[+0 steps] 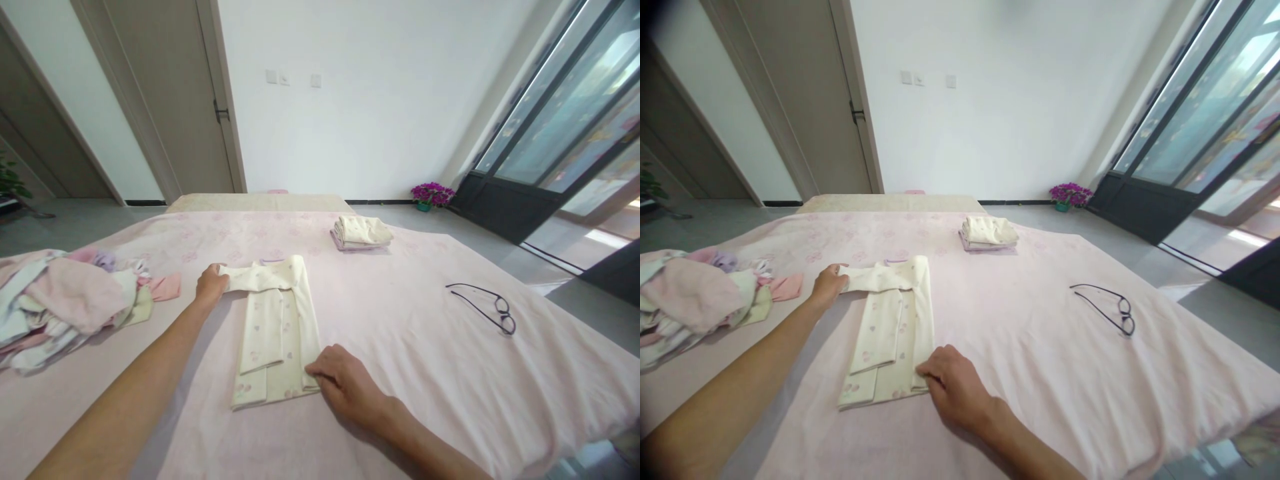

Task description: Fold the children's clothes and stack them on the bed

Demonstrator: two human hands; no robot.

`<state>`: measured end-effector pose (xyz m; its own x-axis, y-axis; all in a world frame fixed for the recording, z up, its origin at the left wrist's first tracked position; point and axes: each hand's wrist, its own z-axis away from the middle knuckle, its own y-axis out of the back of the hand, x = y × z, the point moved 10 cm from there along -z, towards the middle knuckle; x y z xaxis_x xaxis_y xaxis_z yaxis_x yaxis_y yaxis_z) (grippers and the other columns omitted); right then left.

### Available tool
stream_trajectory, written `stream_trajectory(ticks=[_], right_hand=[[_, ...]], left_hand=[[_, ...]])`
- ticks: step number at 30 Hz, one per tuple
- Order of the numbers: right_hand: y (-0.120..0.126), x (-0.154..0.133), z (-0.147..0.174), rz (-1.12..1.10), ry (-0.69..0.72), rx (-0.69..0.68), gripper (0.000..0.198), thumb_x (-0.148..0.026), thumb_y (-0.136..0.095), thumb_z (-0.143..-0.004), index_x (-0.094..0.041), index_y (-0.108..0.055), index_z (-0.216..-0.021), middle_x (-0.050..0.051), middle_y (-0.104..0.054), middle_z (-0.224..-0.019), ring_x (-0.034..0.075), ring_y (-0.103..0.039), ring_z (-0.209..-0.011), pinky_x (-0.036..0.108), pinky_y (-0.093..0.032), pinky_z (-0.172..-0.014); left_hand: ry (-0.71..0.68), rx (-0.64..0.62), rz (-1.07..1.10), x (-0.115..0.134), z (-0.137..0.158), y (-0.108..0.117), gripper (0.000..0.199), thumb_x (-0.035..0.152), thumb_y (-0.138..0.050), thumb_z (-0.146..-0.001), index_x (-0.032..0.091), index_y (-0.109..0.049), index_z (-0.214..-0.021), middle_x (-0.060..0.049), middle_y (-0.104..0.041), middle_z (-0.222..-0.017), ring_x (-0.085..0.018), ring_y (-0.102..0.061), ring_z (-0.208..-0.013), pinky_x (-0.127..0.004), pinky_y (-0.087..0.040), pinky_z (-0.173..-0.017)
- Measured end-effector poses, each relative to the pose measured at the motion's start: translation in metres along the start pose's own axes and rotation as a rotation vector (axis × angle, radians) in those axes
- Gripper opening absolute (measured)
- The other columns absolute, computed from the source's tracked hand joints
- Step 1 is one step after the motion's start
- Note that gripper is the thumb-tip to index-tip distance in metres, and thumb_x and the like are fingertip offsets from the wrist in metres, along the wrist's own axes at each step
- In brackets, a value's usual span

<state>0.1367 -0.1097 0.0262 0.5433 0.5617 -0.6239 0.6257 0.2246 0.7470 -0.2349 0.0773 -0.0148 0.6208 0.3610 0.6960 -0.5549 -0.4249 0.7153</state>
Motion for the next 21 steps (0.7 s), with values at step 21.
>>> stream_trajectory(ticks=[21], right_hand=[[-0.025,0.049,-0.084,0.504,0.093,-0.048,0.062,-0.038,-0.045,-0.099,-0.01,-0.03,-0.152,0.017,-0.028,-0.157,0.028,-0.02,-0.148,0.053,-0.019,-0.12]], left_hand=[[-1.036,-0.337,-0.151,0.166,0.143,-0.076,0.042,0.022,-0.034,-0.096,0.02,-0.06,-0.13,-0.005,-0.061,-0.136,-0.018,-0.05,-0.131,-0.036,-0.033,-0.115]])
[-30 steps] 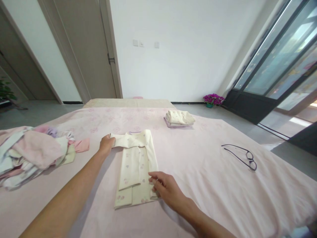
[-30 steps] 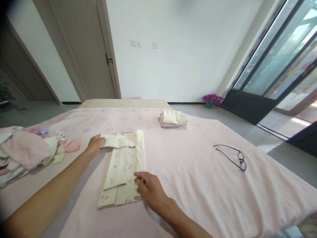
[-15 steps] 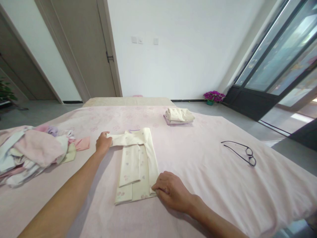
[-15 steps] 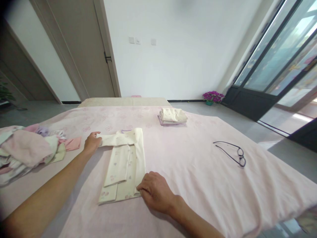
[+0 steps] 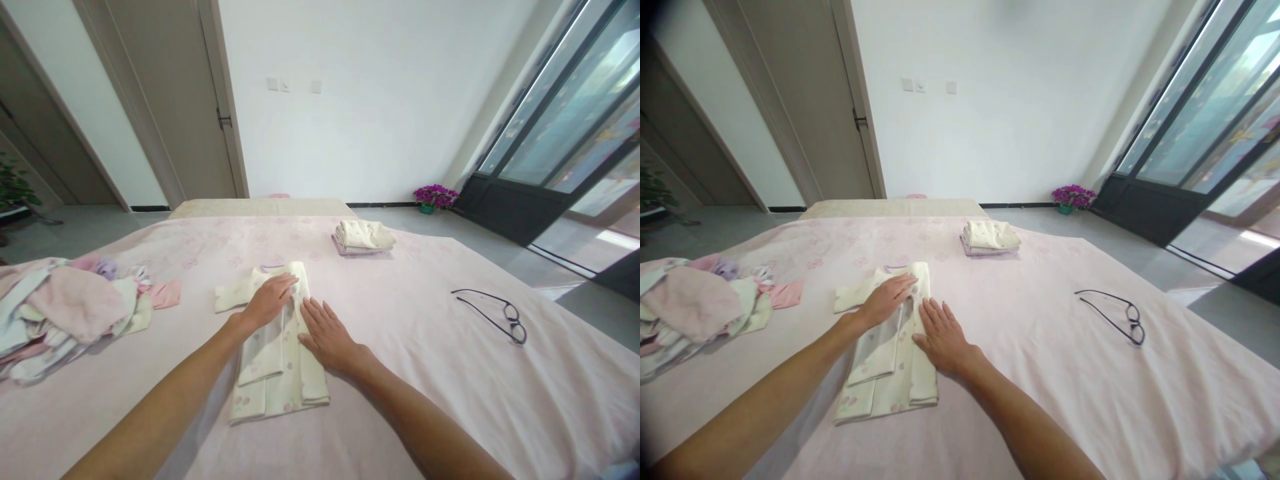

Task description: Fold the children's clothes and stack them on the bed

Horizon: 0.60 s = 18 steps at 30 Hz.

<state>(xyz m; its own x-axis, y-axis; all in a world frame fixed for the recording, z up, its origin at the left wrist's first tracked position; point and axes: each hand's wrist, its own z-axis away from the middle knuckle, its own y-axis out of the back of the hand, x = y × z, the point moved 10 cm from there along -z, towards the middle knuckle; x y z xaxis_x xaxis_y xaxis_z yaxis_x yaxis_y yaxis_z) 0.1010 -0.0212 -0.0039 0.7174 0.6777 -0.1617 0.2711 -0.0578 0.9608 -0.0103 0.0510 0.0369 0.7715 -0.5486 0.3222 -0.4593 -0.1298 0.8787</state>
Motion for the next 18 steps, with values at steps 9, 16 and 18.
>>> stream_trajectory(ticks=[9,16,18], right_hand=[[0.011,-0.043,0.039,-0.084,0.056,-0.002,0.066,-0.039,-0.048,-0.098,-0.009,-0.027,-0.153,0.018,-0.025,-0.158,0.029,-0.017,-0.149,0.053,-0.018,-0.121],[0.026,-0.051,0.055,-0.329,0.046,-0.17,0.064,-0.041,-0.047,-0.097,-0.009,-0.032,-0.151,0.018,-0.034,-0.155,0.027,-0.03,-0.144,0.045,-0.028,-0.117],[0.038,-0.041,0.057,-0.377,-0.01,-0.118,0.064,-0.036,-0.059,-0.089,-0.013,-0.041,-0.145,0.016,-0.046,-0.147,0.027,-0.044,-0.133,0.041,-0.037,-0.109]], left_hand=[[-0.019,-0.223,-0.264,-0.009,0.001,-0.058,0.051,0.034,-0.042,-0.098,0.024,-0.041,-0.147,-0.01,-0.036,-0.156,-0.027,-0.03,-0.145,-0.05,-0.022,-0.116],[-0.009,-0.228,-0.288,-0.011,0.003,-0.061,0.05,0.032,-0.042,-0.098,0.025,-0.041,-0.147,-0.009,-0.037,-0.156,-0.028,-0.031,-0.144,-0.049,-0.022,-0.115],[-0.013,-0.225,-0.296,-0.01,0.004,-0.061,0.049,0.033,-0.041,-0.098,0.024,-0.041,-0.147,-0.009,-0.037,-0.156,-0.028,-0.031,-0.144,-0.049,-0.022,-0.116]])
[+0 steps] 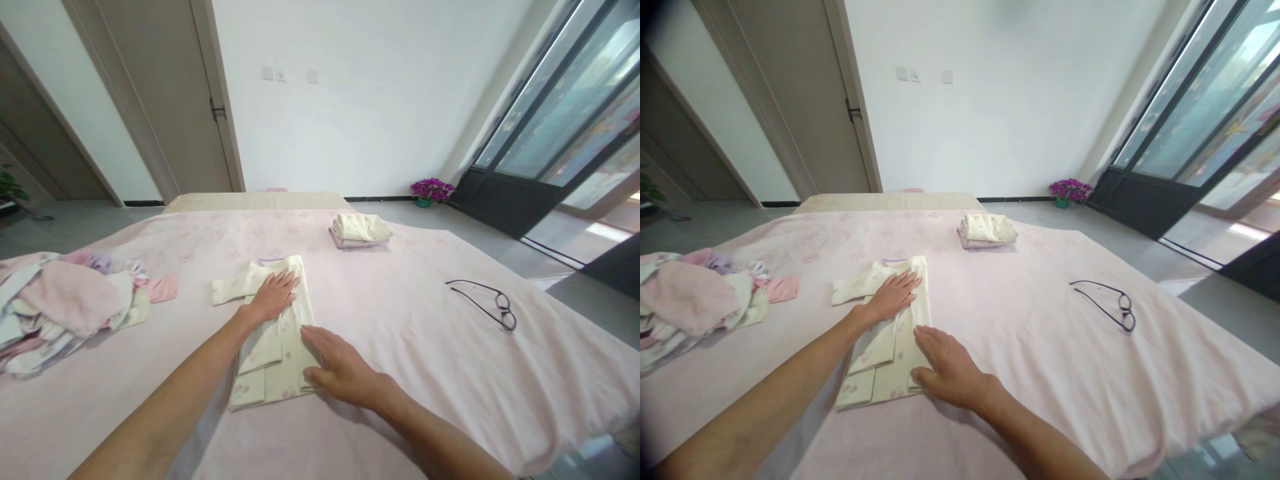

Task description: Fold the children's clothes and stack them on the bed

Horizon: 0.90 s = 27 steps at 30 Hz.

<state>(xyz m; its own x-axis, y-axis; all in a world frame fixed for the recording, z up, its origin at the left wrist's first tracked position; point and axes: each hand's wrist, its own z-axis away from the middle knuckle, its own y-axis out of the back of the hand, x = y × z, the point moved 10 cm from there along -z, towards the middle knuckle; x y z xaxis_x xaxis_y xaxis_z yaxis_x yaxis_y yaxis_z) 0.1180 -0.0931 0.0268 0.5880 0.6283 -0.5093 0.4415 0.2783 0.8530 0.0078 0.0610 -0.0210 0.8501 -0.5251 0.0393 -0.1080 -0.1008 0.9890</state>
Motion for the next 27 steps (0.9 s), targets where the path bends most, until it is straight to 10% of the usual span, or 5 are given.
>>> stream_trajectory(ticks=[7,14,20,27], right_hand=[[-0.006,-0.014,0.017,0.035,0.025,0.03,0.028,-0.018,-0.064,-0.076,-0.021,-0.067,-0.103,0.004,-0.064,-0.09,0.02,-0.055,-0.088,0.033,-0.043,-0.082],[0.005,0.005,0.018,-0.239,-0.097,0.059,0.026,-0.012,-0.056,-0.081,-0.023,-0.072,-0.098,0.0,-0.07,-0.091,0.015,-0.061,-0.084,0.025,-0.044,-0.078],[0.018,0.037,0.042,-0.115,-0.313,0.089,0.022,-0.009,-0.054,-0.077,-0.022,-0.072,-0.082,-0.001,-0.069,-0.08,0.014,-0.06,-0.073,0.024,-0.04,-0.067],[0.006,0.024,0.051,-0.016,-0.292,0.118,0.019,-0.012,-0.056,-0.08,-0.023,-0.071,-0.081,0.0,-0.068,-0.08,0.015,-0.059,-0.078,0.026,-0.038,-0.071]], left_hand=[[0.008,0.002,0.026,-0.003,0.0,-0.002,0.049,0.034,-0.04,-0.098,0.026,-0.041,-0.147,-0.007,-0.037,-0.156,-0.027,-0.031,-0.144,-0.047,-0.021,-0.116],[0.017,0.044,0.067,0.003,0.006,0.014,0.042,0.029,-0.046,-0.096,0.025,-0.052,-0.137,-0.007,-0.046,-0.15,-0.027,-0.034,-0.142,-0.047,-0.023,-0.116],[-0.198,0.136,0.375,0.073,0.06,0.063,0.018,0.033,-0.054,-0.095,0.021,-0.066,-0.1,-0.005,-0.067,-0.098,-0.021,-0.06,-0.097,-0.034,-0.045,-0.09],[-0.283,0.036,0.474,0.128,0.126,0.064,0.009,0.028,-0.065,-0.086,0.023,-0.062,-0.092,0.0,-0.06,-0.082,-0.016,-0.057,-0.076,-0.027,-0.042,-0.067]])
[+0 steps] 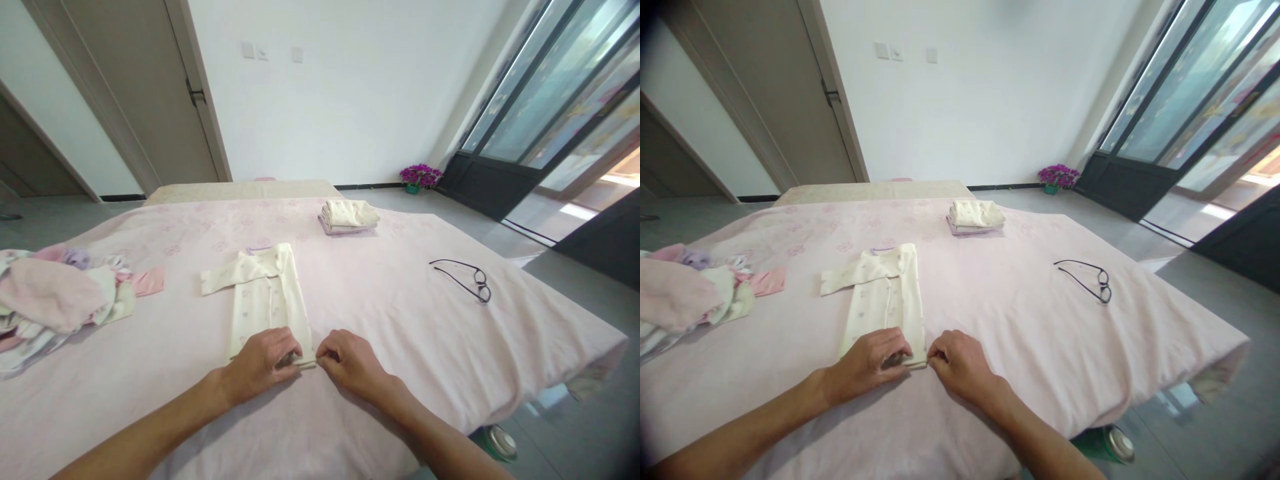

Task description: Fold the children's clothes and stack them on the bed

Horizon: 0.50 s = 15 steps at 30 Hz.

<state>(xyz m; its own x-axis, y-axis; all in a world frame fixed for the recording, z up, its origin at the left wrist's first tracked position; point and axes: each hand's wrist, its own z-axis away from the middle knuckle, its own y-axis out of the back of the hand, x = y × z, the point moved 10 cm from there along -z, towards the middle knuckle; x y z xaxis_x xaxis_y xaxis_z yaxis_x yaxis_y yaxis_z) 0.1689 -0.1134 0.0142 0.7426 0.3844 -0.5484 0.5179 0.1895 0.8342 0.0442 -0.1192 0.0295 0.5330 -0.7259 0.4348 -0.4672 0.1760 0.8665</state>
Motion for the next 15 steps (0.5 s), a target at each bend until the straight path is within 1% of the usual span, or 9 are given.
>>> stream_trajectory(ticks=[6,12,15], right_hand=[[-0.0001,-0.005,0.0033,0.064,-0.001,0.04,0.013,-0.015,-0.059,-0.081,-0.023,-0.07,-0.081,0.0,-0.066,-0.078,0.015,-0.056,-0.076,0.027,-0.036,-0.07],[-0.0036,-0.0052,0.0053,0.087,-0.001,0.109,0.012,-0.013,-0.058,-0.08,-0.022,-0.065,-0.078,-0.001,-0.064,-0.076,0.015,-0.053,-0.075,0.028,-0.032,-0.07],[-0.0067,-0.0062,0.005,0.11,0.022,0.138,0.013,-0.011,-0.056,-0.078,-0.022,-0.062,-0.077,-0.001,-0.062,-0.074,0.015,-0.051,-0.074,0.029,-0.031,-0.07]], left_hand=[[0.065,0.06,-0.005,-0.0089,0.0125,-0.0055,0.008,0.026,-0.064,-0.086,0.024,-0.059,-0.092,-0.001,-0.061,-0.083,-0.017,-0.057,-0.078,-0.028,-0.042,-0.068],[0.082,0.057,-0.04,-0.0074,0.0122,-0.0073,0.007,0.024,-0.064,-0.086,0.023,-0.058,-0.089,0.0,-0.061,-0.083,-0.017,-0.057,-0.078,-0.029,-0.042,-0.068],[0.086,0.063,-0.036,-0.0072,0.0123,-0.0071,0.007,0.024,-0.063,-0.086,0.023,-0.058,-0.089,0.0,-0.06,-0.083,-0.017,-0.057,-0.079,-0.028,-0.043,-0.068]])
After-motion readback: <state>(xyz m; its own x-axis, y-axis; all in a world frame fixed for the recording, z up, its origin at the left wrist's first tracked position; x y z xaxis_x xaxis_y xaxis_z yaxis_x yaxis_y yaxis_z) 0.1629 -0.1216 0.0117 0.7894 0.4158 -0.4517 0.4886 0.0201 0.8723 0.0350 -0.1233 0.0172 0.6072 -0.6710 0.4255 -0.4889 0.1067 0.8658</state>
